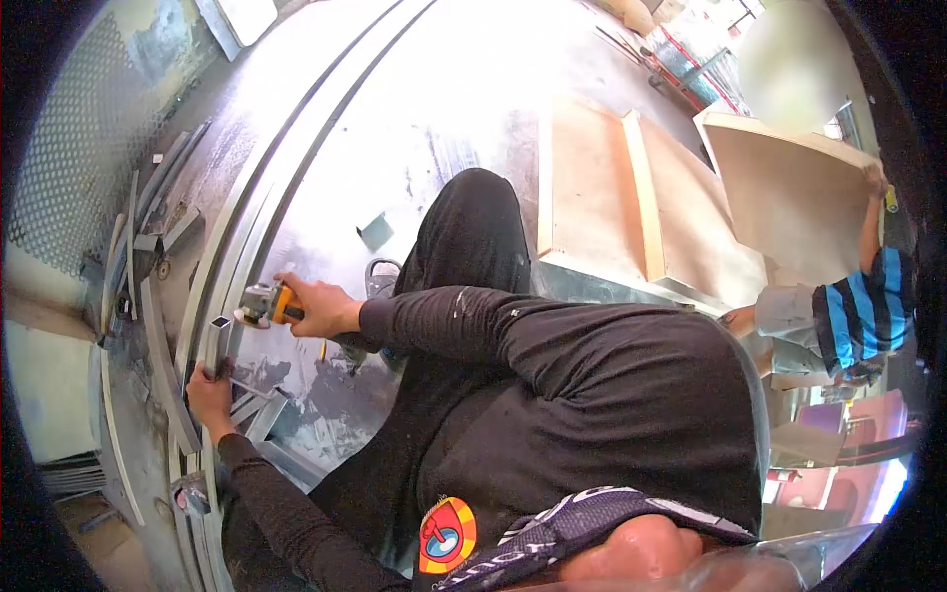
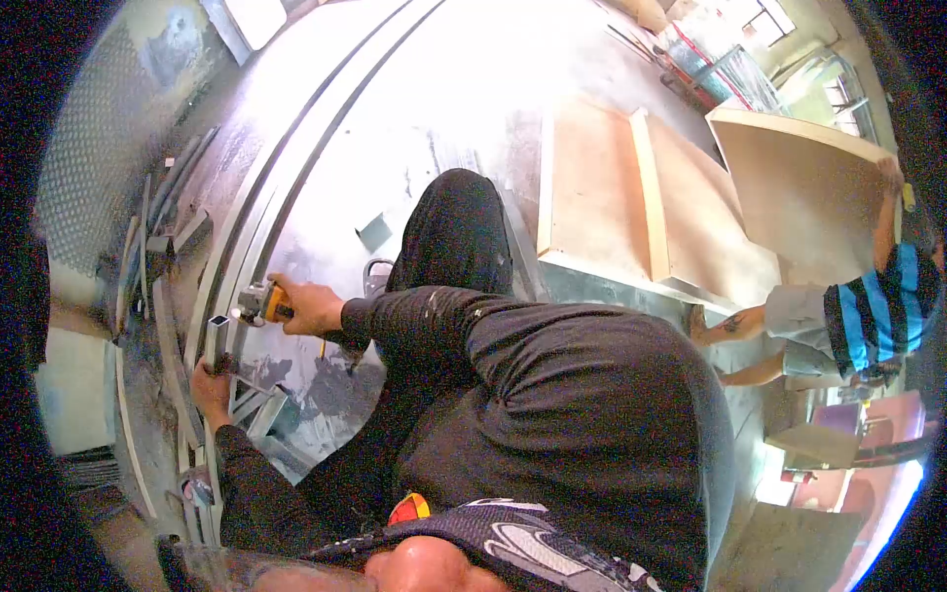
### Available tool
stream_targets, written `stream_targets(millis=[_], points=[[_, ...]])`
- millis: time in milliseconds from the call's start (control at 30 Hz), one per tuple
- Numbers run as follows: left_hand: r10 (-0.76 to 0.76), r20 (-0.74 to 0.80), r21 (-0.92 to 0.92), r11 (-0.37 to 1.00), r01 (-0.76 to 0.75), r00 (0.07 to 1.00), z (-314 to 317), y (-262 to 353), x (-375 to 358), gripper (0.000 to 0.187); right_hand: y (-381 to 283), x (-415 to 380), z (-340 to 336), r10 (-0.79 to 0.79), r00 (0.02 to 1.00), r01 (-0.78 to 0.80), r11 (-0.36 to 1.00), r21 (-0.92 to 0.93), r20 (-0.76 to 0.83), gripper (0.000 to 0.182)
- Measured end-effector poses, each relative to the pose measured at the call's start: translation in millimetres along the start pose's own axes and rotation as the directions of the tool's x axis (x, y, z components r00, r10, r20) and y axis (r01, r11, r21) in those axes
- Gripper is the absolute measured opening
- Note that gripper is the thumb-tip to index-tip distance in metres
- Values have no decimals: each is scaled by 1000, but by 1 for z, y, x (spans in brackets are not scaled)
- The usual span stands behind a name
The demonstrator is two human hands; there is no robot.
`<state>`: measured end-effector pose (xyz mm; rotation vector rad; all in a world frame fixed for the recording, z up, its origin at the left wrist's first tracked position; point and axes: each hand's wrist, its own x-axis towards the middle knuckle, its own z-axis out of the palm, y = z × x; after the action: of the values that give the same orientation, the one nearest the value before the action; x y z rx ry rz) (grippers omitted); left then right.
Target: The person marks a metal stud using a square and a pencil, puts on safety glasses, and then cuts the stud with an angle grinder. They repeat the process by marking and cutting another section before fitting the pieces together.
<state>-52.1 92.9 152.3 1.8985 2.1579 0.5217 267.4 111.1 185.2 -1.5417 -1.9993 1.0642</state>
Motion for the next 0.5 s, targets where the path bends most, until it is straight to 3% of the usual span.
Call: stream_targets(millis=[67,100,200,300,333,367,400,467,500], points=[[101,-147,1,995,-102,984,-5,3,-2,57,-1,0,-3,14,1000,-14,1000,13,-4,90],[25,31,-59,998,-23,999,-11,4,2,57,-1,1,-7,30,1000,-30,1000,-1,-4,90],[114,-62,-82,990,-119,992,-11,2,0,54,8,0,-10,49,999,-49,999,-14,-7,90],[29,16,-44,999,-28,999,-5,-8,9,48,39,17,15,-38,999,37,999,-21,-27,100],[112,-46,-26,993,-113,993,15,-35,17,52,29,15,8,24,999,-27,994,-104,-24,97],[116,-32,196,975,-108,993,25,-43,20,56,33,18,10,26,999,-30,985,-170,-29,93],[37,11,19,999,-37,999,17,-29,18,56,32,18,8,-2,999,-2,994,-109,-37,89],[76,-19,0,997,-76,997,6,-16,18,51,32,20,10,-76,994,72,995,-63,-76,87],[17,37,65,998,-19,999,-2,-8,16,51,23,18,7,-62,995,62,998,1,-72,86]])
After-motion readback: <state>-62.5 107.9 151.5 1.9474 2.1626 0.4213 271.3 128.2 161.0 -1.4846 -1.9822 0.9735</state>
